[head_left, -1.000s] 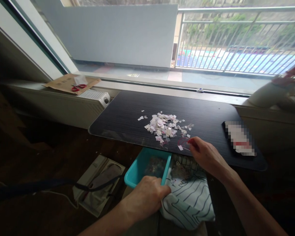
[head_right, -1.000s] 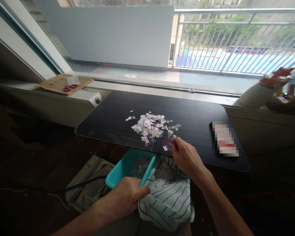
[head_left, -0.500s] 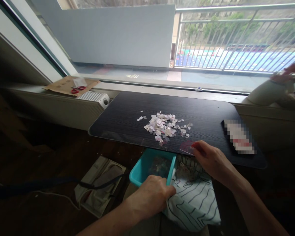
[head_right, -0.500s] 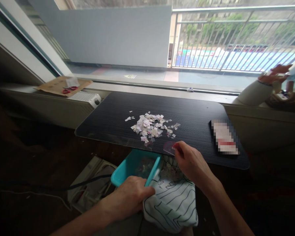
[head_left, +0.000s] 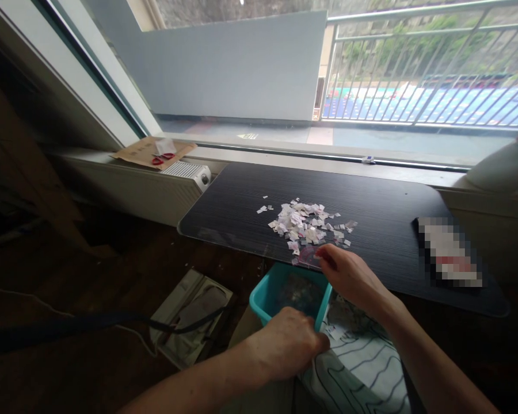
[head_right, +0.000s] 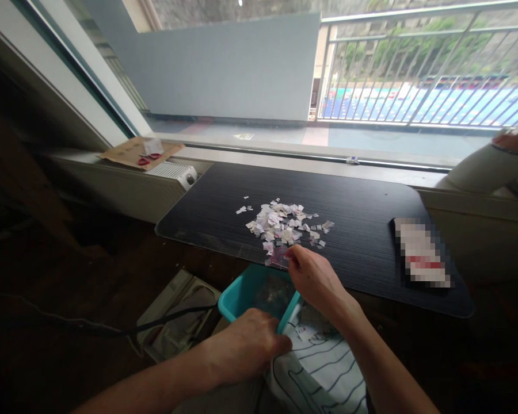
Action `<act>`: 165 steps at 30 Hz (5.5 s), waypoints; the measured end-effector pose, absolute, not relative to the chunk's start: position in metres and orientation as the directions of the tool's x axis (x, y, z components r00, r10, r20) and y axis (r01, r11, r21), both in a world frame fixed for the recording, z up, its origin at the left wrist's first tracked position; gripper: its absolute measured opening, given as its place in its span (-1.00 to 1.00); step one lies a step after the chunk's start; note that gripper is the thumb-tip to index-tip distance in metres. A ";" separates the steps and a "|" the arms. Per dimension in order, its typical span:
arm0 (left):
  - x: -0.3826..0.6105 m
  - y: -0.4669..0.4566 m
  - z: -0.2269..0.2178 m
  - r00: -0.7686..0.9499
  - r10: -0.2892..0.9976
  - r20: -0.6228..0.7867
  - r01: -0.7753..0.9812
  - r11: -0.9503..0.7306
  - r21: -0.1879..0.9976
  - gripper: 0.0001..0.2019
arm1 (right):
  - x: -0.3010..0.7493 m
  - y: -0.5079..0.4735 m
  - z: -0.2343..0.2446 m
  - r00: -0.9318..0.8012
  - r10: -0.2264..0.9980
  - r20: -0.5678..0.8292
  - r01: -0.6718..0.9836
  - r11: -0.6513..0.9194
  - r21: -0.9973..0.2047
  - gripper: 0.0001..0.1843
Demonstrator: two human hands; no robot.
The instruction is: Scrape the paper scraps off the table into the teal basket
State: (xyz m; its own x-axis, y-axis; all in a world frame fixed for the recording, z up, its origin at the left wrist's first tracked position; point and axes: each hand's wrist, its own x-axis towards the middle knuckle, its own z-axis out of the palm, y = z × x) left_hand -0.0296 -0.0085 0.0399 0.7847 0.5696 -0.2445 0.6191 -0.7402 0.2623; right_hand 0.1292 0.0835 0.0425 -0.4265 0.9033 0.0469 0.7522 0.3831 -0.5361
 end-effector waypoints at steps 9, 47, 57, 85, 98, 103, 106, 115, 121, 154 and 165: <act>-0.033 -0.010 0.039 0.776 0.579 -0.251 0.630 -0.725 0.278 -0.92 | 0.132 0.079 0.046 -0.455 0.890 0.025 0.745 0.396 -0.537 -0.82; -0.034 -0.012 0.038 0.765 0.615 -0.192 0.644 -0.715 0.272 -0.96 | 0.129 0.086 0.038 -0.394 0.916 0.072 0.750 0.366 -0.551 -0.82; -0.038 -0.013 0.039 0.753 0.630 -0.192 0.658 -0.710 0.252 -0.95 | 0.132 0.078 0.044 -0.411 0.911 0.045 0.755 0.367 -0.544 -0.84; -0.044 -0.010 0.039 0.722 0.655 -0.222 0.690 -0.658 0.302 -0.93 | 0.098 0.108 0.036 -0.475 0.874 0.099 0.724 0.452 -0.521 -0.78; -0.044 -0.009 0.040 0.723 0.647 -0.241 0.690 -0.664 0.288 -0.93 | 0.115 0.095 0.040 -0.517 0.855 0.043 0.686 0.444 -0.576 -0.81; -0.044 -0.014 0.039 0.717 0.656 -0.238 0.696 -0.656 0.291 -0.93 | 0.135 0.080 0.041 -0.520 0.854 0.019 0.691 0.434 -0.578 -0.82; -0.045 -0.019 0.035 0.697 0.677 -0.237 0.714 -0.628 0.308 -0.95 | 0.164 0.074 0.038 -0.365 0.929 0.063 0.738 0.330 -0.589 -0.82; -0.047 -0.029 0.012 0.678 0.717 -0.160 0.717 -0.598 0.359 -0.91 | 0.220 0.095 0.023 -0.025 0.984 0.177 0.810 0.124 -0.573 -0.75; -0.063 -0.038 0.004 0.627 0.766 -0.141 0.739 -0.529 0.417 -0.87 | 0.216 0.099 0.022 -0.027 0.981 0.193 0.821 0.131 -0.556 -0.74; -0.005 -0.021 0.023 0.797 0.583 -0.157 0.603 -0.758 0.249 -0.93 | 0.196 0.106 0.033 -0.220 0.949 0.226 0.788 0.309 -0.533 -0.77; 0.000 -0.021 0.033 0.783 0.588 -0.202 0.622 -0.730 0.285 -0.94 | 0.207 0.098 0.018 -0.188 0.946 0.263 0.759 0.310 -0.572 -0.76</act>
State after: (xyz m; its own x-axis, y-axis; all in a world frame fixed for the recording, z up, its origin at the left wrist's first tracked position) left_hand -0.0002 -0.0212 0.0328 0.7830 0.5883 -0.2018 0.6216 -0.7296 0.2851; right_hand 0.2072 0.0975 0.0181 -0.1876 0.9464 0.2630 0.7594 0.3096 -0.5723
